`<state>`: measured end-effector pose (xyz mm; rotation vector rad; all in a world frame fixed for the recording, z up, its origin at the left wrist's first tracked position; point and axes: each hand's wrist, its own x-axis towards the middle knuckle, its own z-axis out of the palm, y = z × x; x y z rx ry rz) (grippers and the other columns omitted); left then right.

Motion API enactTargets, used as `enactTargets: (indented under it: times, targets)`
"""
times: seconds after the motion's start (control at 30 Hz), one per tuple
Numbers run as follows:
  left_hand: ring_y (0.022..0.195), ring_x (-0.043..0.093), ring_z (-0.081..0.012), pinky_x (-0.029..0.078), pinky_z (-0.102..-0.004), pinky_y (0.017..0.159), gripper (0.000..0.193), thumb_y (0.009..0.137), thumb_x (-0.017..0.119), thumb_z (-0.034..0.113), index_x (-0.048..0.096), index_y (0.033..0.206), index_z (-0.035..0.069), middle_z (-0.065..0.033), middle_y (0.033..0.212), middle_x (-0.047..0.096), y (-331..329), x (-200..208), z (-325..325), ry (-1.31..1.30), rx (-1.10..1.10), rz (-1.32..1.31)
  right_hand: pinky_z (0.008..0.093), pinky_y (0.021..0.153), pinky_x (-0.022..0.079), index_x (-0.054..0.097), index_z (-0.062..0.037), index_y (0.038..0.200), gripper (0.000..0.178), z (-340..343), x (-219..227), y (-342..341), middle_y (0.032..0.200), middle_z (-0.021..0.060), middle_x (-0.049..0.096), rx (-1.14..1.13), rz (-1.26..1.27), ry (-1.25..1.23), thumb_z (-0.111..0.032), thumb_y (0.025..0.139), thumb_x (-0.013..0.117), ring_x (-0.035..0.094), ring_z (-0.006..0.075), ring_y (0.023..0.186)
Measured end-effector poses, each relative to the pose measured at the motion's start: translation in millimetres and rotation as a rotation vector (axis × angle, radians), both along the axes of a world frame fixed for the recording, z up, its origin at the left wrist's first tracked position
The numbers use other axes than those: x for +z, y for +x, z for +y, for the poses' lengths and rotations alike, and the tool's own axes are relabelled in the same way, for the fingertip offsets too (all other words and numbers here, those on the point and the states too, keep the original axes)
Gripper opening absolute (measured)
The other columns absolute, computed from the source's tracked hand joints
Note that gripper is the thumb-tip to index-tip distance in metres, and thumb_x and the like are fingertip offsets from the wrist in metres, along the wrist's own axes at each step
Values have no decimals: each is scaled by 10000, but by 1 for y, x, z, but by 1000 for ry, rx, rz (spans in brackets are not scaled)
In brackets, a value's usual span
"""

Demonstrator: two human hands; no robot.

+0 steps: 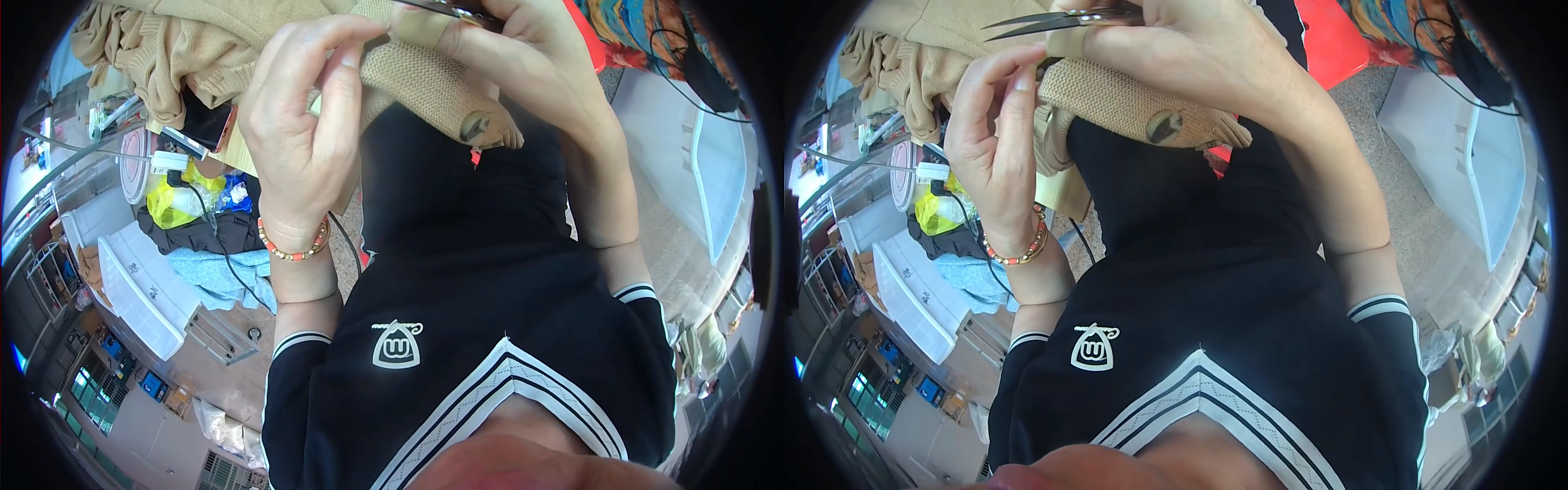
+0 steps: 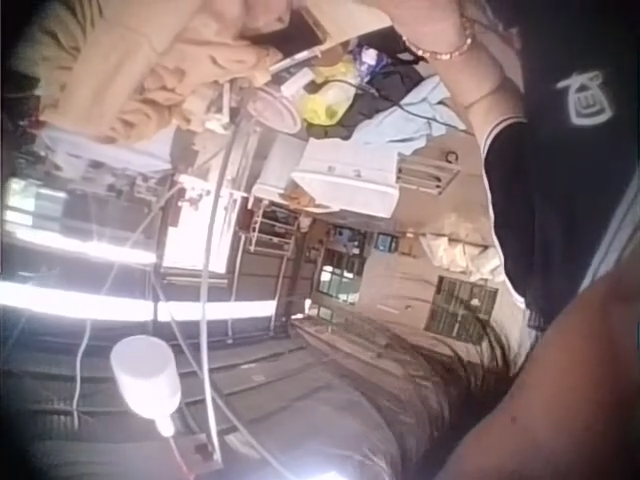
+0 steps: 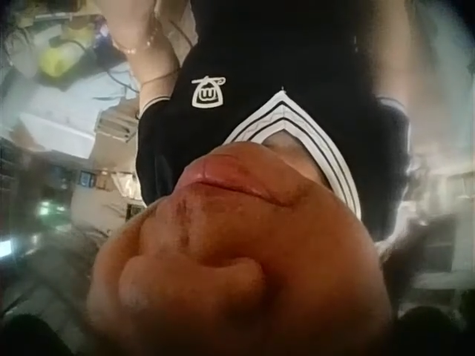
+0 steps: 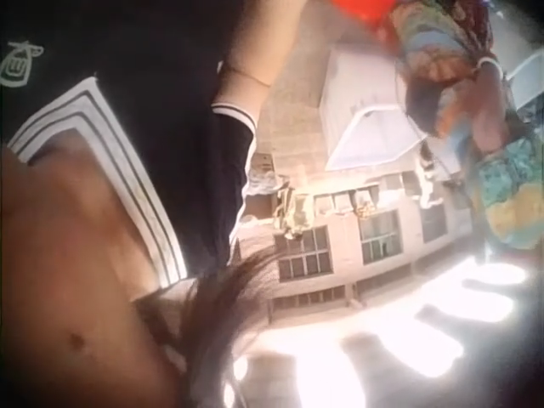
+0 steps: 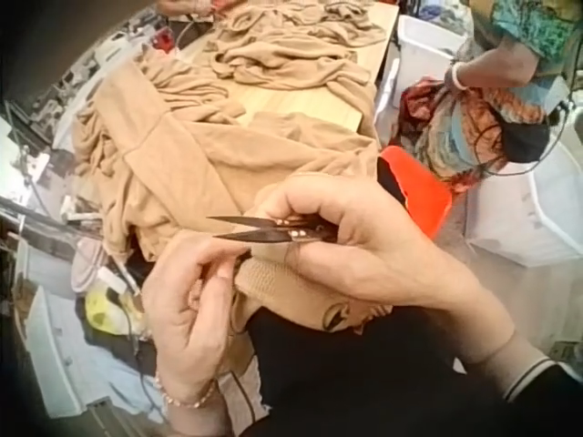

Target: Trimming loose threads from knitted sweaters using small scissors.

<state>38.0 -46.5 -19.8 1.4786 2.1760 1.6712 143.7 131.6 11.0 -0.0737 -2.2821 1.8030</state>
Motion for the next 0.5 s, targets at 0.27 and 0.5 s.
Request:
enactTargets:
  times: [0.27, 0.5]
  targets:
    - [762, 639, -166, 511, -266, 673, 140, 871, 670, -20, 688, 1009, 1, -90, 919, 658, 9, 8, -4, -67, -2, 111, 222, 676, 431, 649, 5, 1002, 132, -4, -3, -1, 850, 14, 594, 20, 105, -23, 14, 873, 626, 534, 70, 790]
    - [715, 620, -128, 483, -237, 647, 85, 889, 716, 39, 719, 962, -5, -75, 850, 673, -5, -15, 9, 95, 83, 87, 210, 683, 418, 634, -4, 1080, 180, 0, -5, 3, 867, -4, 573, -40, 42, -61, -44, 905, 648, 512, 64, 789]
